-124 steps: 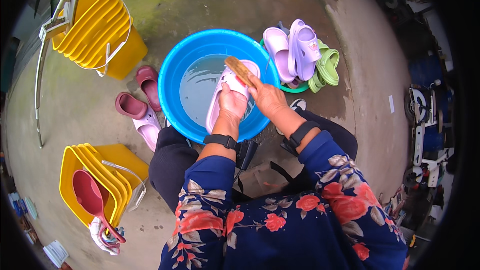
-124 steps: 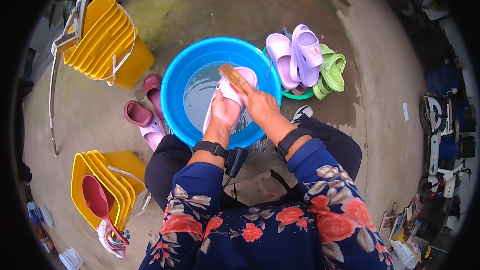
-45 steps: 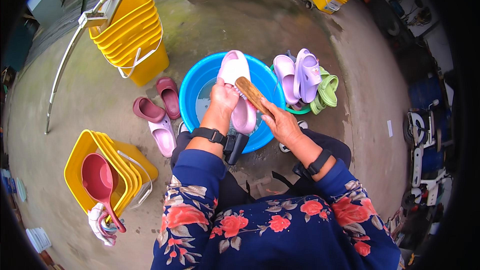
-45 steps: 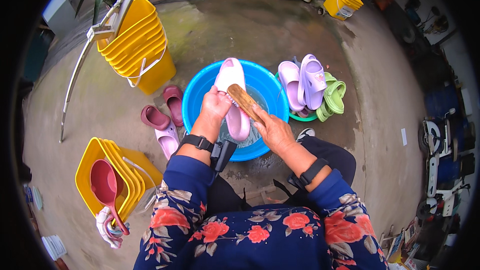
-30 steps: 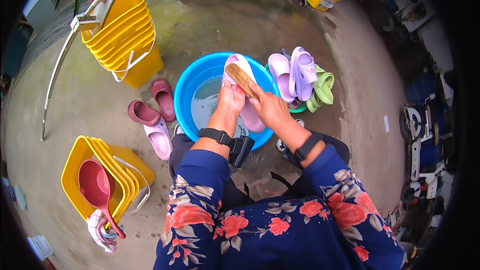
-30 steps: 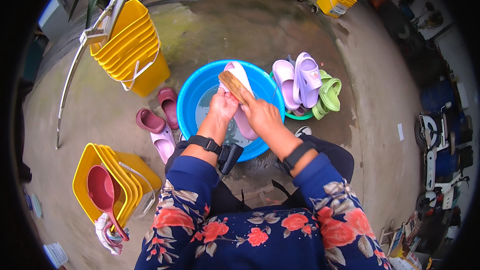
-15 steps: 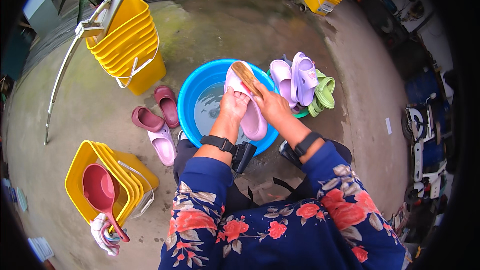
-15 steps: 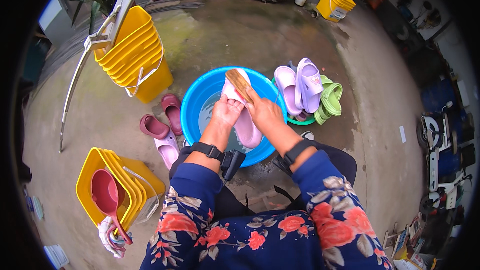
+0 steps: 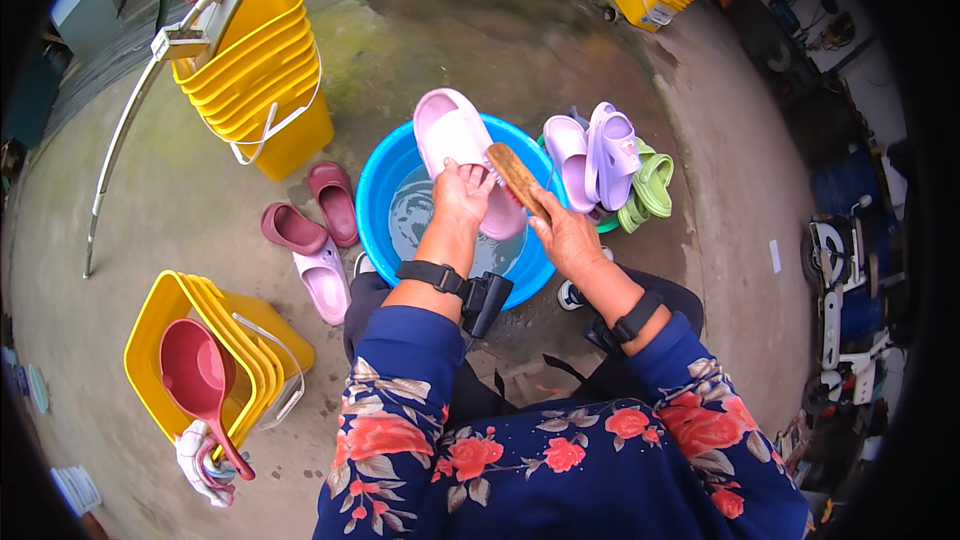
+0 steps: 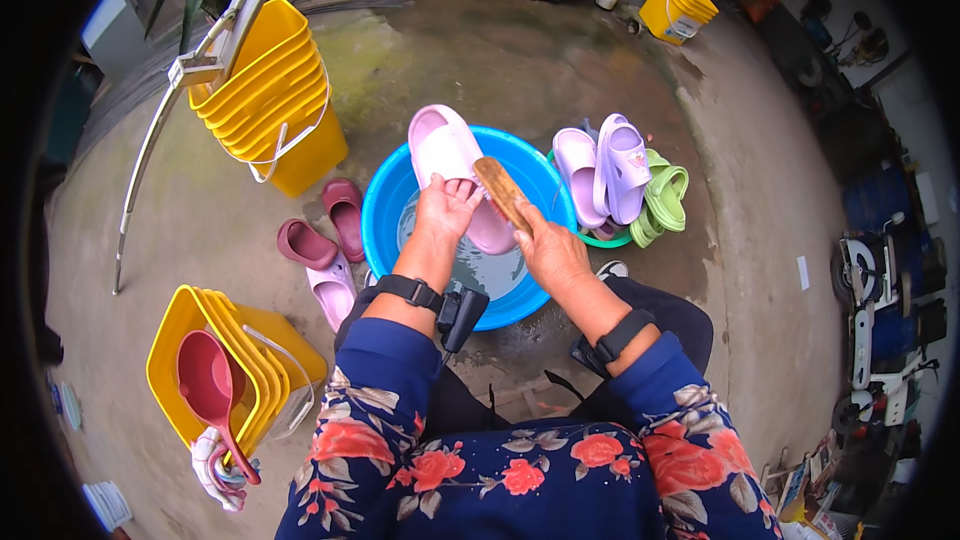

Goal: The person washes a pair of pink slippers in a blue basin of water. They first rinse a cloth, then scrub the slippers with a brush, turning them over to clean the soles and inner surfaces.

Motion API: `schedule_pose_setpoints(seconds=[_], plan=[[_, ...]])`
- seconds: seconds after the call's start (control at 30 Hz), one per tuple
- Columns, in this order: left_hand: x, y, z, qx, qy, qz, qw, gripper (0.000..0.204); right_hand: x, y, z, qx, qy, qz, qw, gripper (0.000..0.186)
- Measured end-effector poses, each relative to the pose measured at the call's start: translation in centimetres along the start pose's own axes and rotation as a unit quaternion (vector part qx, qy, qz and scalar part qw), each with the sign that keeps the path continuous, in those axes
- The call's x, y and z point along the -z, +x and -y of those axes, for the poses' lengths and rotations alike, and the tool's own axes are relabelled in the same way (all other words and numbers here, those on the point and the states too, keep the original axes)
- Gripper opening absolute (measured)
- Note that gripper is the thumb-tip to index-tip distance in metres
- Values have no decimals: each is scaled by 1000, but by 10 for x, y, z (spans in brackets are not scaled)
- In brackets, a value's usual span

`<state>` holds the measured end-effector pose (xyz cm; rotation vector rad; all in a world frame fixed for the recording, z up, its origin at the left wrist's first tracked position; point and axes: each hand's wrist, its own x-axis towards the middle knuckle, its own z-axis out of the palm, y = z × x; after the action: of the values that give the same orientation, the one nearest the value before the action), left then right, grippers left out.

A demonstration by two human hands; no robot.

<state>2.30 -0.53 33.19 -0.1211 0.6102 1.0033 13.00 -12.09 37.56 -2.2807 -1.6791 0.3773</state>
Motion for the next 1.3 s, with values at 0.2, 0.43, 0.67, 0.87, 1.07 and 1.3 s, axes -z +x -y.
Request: schedule_pose_setpoints(seconds=[0.2,0.43,0.67,0.87,1.07,1.3], plan=[[-8,-2,-9,-6,-63,33,997,42,-2,-5,-18,-8,227,-160,961,66],[-11,-1,-3,24,-75,44,996,43,-19,3,-19,-31,258,-136,956,86],[-7,-2,-8,40,143,117,982,24,-18,15,-16,-78,515,-165,838,67],[-4,-8,-5,-15,442,-25,896,36,-6,23,-5,-88,581,-220,779,67],[5,-10,22,72,221,159,959,56,2,20,7,-128,621,-125,763,66],[13,10,17,-43,237,43,970,47,6,5,0,-80,402,-68,910,49]])
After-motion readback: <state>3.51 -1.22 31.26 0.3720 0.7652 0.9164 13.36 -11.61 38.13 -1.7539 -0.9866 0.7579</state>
